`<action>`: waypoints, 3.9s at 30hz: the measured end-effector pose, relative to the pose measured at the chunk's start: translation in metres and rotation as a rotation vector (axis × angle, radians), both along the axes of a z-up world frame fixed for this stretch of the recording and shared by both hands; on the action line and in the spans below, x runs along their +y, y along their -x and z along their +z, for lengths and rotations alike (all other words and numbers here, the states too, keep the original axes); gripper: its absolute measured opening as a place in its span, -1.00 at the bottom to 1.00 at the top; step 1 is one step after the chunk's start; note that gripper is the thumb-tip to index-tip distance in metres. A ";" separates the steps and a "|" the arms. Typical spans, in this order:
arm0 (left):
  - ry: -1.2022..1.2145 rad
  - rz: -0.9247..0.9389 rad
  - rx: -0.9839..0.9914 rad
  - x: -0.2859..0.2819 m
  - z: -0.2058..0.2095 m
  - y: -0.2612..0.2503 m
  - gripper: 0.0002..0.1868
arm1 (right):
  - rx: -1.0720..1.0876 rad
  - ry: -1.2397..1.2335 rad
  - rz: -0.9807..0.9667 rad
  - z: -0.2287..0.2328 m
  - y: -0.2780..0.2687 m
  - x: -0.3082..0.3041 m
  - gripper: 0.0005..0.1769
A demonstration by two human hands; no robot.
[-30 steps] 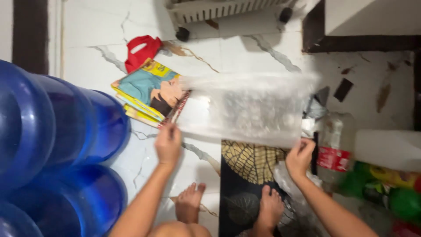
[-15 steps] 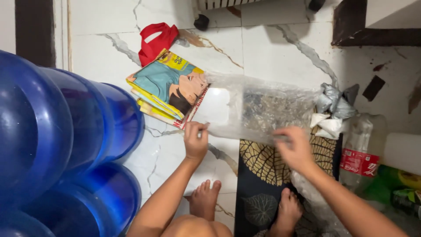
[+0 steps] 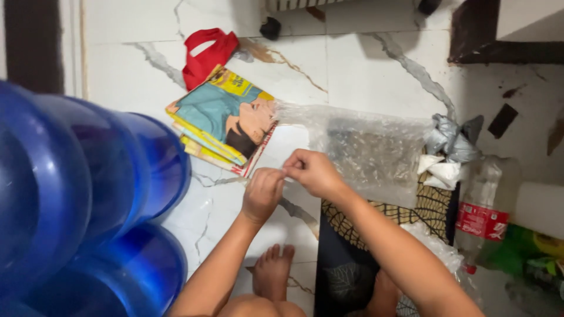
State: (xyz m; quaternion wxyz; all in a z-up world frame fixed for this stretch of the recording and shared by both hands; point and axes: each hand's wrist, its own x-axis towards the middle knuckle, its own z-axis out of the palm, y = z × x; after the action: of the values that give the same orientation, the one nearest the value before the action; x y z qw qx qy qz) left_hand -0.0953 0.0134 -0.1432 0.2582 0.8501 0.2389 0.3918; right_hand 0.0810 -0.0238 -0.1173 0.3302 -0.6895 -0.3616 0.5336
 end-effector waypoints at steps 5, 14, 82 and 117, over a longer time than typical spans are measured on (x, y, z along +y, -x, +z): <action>0.153 0.192 0.106 -0.012 -0.038 0.016 -0.77 | -0.282 -0.313 -0.161 -0.007 0.014 -0.005 -0.91; 0.611 0.476 0.367 -0.007 -0.062 0.080 -0.86 | -1.021 -0.152 -0.148 -0.064 -0.080 -0.154 -0.42; 0.162 -0.355 0.237 -0.089 -0.094 -0.330 -0.51 | -0.755 0.237 -0.981 -0.119 -0.055 -0.255 -0.70; 0.421 -0.073 0.428 0.107 -0.094 -0.057 -0.40 | -1.061 0.072 -0.017 -0.125 -0.164 -0.127 -0.24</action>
State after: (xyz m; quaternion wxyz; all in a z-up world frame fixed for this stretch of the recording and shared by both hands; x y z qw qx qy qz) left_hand -0.0382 0.1200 -0.2375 0.3865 0.8491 0.3334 0.1359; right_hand 0.2448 -0.1506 -0.2422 0.0821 -0.8785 -0.4549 0.1208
